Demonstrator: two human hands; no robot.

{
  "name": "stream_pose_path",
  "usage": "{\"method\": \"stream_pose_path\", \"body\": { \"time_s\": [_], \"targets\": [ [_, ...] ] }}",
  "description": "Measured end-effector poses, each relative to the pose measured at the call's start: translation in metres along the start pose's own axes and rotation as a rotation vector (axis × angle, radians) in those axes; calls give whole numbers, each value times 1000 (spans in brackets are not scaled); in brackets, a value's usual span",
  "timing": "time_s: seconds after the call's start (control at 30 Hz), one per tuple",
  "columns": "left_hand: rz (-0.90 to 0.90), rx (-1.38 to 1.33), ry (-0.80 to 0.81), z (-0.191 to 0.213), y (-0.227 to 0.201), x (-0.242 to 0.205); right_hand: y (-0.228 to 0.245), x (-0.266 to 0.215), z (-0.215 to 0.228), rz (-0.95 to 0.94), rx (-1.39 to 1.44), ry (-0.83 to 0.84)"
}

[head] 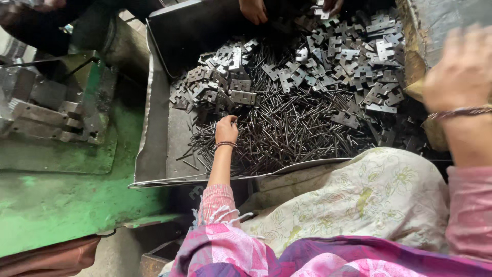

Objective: The person sits on the floor and repeatedly picks up small metal pins and H-shaped metal brackets from a large metal tray, inserting the pins into the brackets by hand. The assembled units are placed back into the tray.

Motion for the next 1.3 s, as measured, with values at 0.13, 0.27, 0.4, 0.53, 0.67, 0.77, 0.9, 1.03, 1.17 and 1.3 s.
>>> {"method": "stream_pose_path", "body": {
  "time_s": [0.13,0.27,0.4,0.53,0.67,0.77,0.9,1.03,1.17,1.3],
  "targets": [
    [-197,-180,-79,-32,-22,10,146,-51,10,143,511,94],
    [-99,-162,-24,-56,-18,16,202,-91,-20,309,563,531],
    [68,-266,48,-51,-11,11,199,-115,-46,375,512,636],
    [70,-433,155,-21,-13,4,194,-140,-65,386,483,794],
    [157,-364,-32,12,8,10,192,-153,-70,405,447,914],
    [214,-132,-125,19,37,28,197,-155,-68,419,441,989],
    [40,7,-84,-12,31,61,197,-155,-67,405,461,1021],
    [-214,133,19,-42,-10,76,195,-161,-71,399,441,1070],
    [-557,288,73,-53,-46,74,200,-162,-74,434,485,1024],
    [-708,348,-78,-50,-48,61,203,-167,-79,438,487,1043]
  ]
}}
Point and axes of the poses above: each hand's wrist, its own x-axis towards the middle knuckle, its own z-axis out of the back of the hand, y = z × x, the point moved 6 cm from there along x, towards the middle knuckle, and after that the axes turned 11 degrees about -y, right-handed, at the moved point
